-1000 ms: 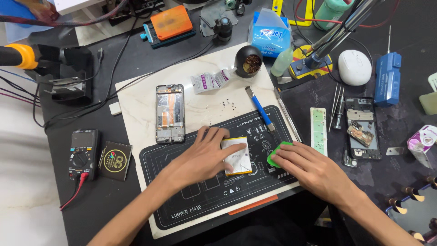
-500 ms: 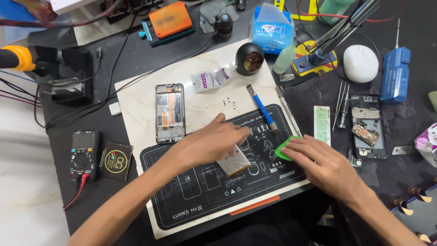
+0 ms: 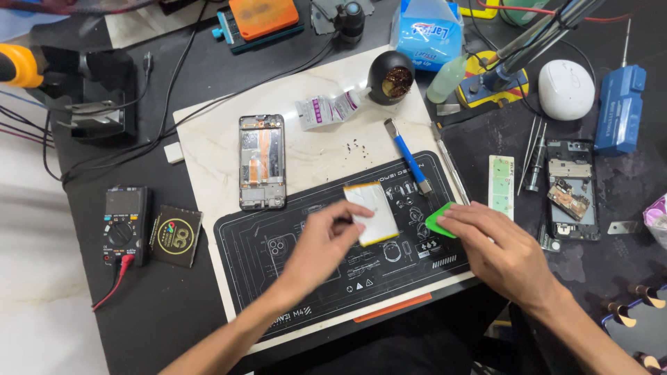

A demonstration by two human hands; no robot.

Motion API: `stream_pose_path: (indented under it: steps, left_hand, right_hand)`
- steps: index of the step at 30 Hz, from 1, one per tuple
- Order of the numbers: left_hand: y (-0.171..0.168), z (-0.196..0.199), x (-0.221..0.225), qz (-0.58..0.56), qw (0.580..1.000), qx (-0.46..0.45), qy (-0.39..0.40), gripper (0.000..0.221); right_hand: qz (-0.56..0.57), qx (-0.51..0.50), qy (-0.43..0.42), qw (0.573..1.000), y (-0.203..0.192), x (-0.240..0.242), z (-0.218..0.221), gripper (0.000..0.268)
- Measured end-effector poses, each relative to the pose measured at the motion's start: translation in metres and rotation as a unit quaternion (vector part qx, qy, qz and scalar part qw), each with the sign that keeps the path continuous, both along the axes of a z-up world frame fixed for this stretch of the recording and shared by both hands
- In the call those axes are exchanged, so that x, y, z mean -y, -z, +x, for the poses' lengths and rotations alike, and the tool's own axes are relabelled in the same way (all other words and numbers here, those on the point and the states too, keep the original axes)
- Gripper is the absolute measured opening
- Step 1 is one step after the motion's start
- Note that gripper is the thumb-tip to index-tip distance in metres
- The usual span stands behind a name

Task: The person disassembles and cleans internal mobile phone components by hand and with a cloth. The person removes a battery from a phone chassis, wipes the back of the battery, and uses a green cloth to clean the interior of the phone frame.

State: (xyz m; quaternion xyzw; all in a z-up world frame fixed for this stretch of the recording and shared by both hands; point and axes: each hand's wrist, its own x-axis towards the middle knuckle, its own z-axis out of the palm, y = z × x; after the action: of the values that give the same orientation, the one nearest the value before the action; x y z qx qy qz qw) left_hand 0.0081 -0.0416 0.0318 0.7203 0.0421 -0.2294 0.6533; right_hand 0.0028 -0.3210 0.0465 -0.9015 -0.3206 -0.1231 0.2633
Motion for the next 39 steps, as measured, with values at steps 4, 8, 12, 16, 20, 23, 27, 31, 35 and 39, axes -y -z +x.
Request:
stream_pose_path:
  steps: [4, 8, 12, 16, 20, 23, 27, 31, 35, 39]
  left_hand:
    - [-0.001, -0.031, -0.001, 0.123, 0.972, 0.198, 0.037, 0.027]
    - [0.003, -0.053, 0.003, 0.293, 0.88, 0.367, 0.07, 0.032]
    - [0.018, -0.057, 0.006, 0.379, 0.738, 0.54, 0.142, 0.044]
    - [0.03, -0.056, 0.001, 0.386, 0.702, 0.573, 0.174, 0.041]
    - [0.04, -0.043, -0.01, 0.356, 0.693, 0.592, 0.208, 0.04]
    - [0.04, -0.027, -0.021, 0.278, 0.723, 0.593, 0.223, 0.038]
    - [0.037, -0.016, -0.036, 0.275, 0.724, 0.598, 0.208, 0.037]
    - [0.042, -0.023, -0.042, 0.315, 0.675, 0.628, 0.226, 0.035]
    - [0.04, -0.016, -0.042, 0.331, 0.657, 0.636, 0.235, 0.036]
    - [0.039, -0.019, -0.041, 0.308, 0.682, 0.626, 0.217, 0.04]
  right_hand:
    - [-0.02, -0.001, -0.022, 1.0, 0.002, -0.012, -0.007, 0.043]
    - [-0.024, 0.002, -0.052, 0.998, 0.004, -0.021, -0.011, 0.048]
    - [-0.047, 0.04, -0.088, 0.994, 0.016, -0.038, -0.013, 0.047]
    - [-0.069, 0.061, -0.103, 0.99, 0.028, -0.049, -0.007, 0.048]
    - [-0.089, 0.057, -0.112, 0.988, 0.041, -0.06, 0.007, 0.053]
    - [-0.097, 0.059, -0.112, 0.987, 0.042, -0.066, 0.014, 0.054]
    - [-0.099, 0.046, -0.112, 0.988, 0.036, -0.066, 0.012, 0.055]
    - [-0.091, 0.055, -0.113, 0.988, 0.041, -0.072, 0.016, 0.054]
    - [-0.097, 0.047, -0.114, 0.988, 0.04, -0.074, 0.021, 0.056]
    - [-0.086, 0.05, -0.119, 0.988, 0.035, -0.072, 0.019, 0.056]
